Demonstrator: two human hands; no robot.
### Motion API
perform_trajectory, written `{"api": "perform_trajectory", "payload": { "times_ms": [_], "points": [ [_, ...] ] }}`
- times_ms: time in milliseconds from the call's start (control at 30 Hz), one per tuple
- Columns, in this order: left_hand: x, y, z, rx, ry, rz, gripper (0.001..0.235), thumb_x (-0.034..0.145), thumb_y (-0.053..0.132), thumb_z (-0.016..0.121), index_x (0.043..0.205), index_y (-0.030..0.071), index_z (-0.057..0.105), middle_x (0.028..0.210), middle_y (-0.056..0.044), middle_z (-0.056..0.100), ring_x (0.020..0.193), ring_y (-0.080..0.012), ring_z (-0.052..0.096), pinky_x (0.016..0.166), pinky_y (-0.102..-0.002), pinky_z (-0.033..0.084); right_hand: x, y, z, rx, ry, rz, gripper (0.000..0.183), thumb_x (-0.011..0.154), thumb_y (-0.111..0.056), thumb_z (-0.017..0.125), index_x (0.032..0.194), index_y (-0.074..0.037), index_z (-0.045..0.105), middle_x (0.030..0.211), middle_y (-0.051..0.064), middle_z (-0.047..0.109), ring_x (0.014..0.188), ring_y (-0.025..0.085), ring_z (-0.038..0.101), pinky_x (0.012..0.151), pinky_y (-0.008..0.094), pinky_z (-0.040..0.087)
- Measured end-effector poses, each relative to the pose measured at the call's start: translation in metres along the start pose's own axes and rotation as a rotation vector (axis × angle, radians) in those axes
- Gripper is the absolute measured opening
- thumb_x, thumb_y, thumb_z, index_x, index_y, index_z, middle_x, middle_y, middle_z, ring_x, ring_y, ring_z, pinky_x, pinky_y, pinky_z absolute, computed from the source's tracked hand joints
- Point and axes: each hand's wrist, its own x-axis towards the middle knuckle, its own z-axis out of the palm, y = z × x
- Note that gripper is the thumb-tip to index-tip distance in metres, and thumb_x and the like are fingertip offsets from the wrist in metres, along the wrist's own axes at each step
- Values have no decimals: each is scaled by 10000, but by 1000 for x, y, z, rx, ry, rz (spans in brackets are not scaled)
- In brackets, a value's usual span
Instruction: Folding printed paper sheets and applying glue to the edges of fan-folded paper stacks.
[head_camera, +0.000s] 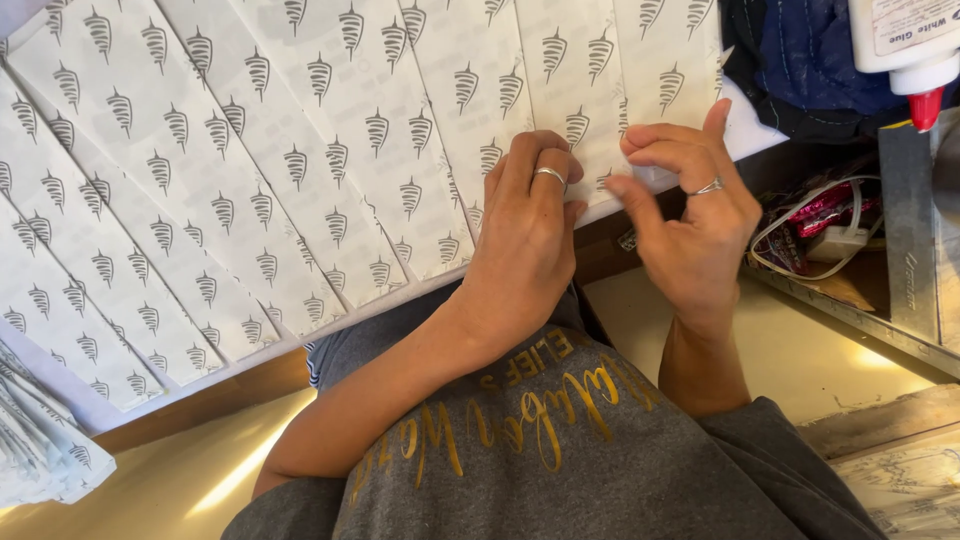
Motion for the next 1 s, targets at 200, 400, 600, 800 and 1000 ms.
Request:
{"api": "perform_trajectory", "payload": {
  "times_ms": [200, 400, 600, 800, 1000],
  "points": [
    [-9, 4, -1, 15, 1, 94, 475, 648, -330, 400, 1058, -98, 466, 1189, -249, 461, 1236, -407, 474, 1035, -510, 419, 2, -5, -3, -28, -6, -26, 132, 1033, 219, 667, 1037, 89, 642, 1097, 264, 715, 1048, 365, 711, 1308, 626, 290],
    [-33, -1, -37, 16, -7, 238, 265, 976, -200, 620, 1174, -77, 494, 1315, -319, 504, 1180, -490, 571, 1040, -547, 480, 2, -14, 1, -49, 3, -223, 91, 1011, 225, 672, 1073, 159, 678, 1157, 358, 707, 1077, 423, 726, 1274, 622, 314],
    [-58, -14, -58, 260, 26, 223, 131, 1037, -76, 607, 1152, -91, 547, 1359, -351, 526, 1300, -426, 561, 1194, -604, 414, 4, -3, 3, -50, -190, -241, 198, 1049, 106, 675, 1241, 149, 651, 1298, 341, 671, 1232, 420, 681, 1279, 611, 329],
    [-59, -21, -49, 270, 35, 205, 157, 1060, 3, 623, 1160, -84, 540, 1401, -352, 507, 1329, -429, 551, 1227, -611, 373, -3, -5, 9, 54, -285, -369, 336, 932, 37, 837, 1221, 92, 676, 1311, 300, 665, 1239, 357, 681, 1281, 540, 324],
    [-61, -25, -43, 234, 73, 216, 164, 1054, -14, 632, 1159, -96, 536, 1380, -354, 513, 1311, -431, 563, 1200, -588, 453, -3, -3, 13, 53, -355, -387, 263, 960, 34, 784, 1200, 84, 689, 1292, 260, 681, 1191, 332, 709, 1246, 580, 383]
  ]
}}
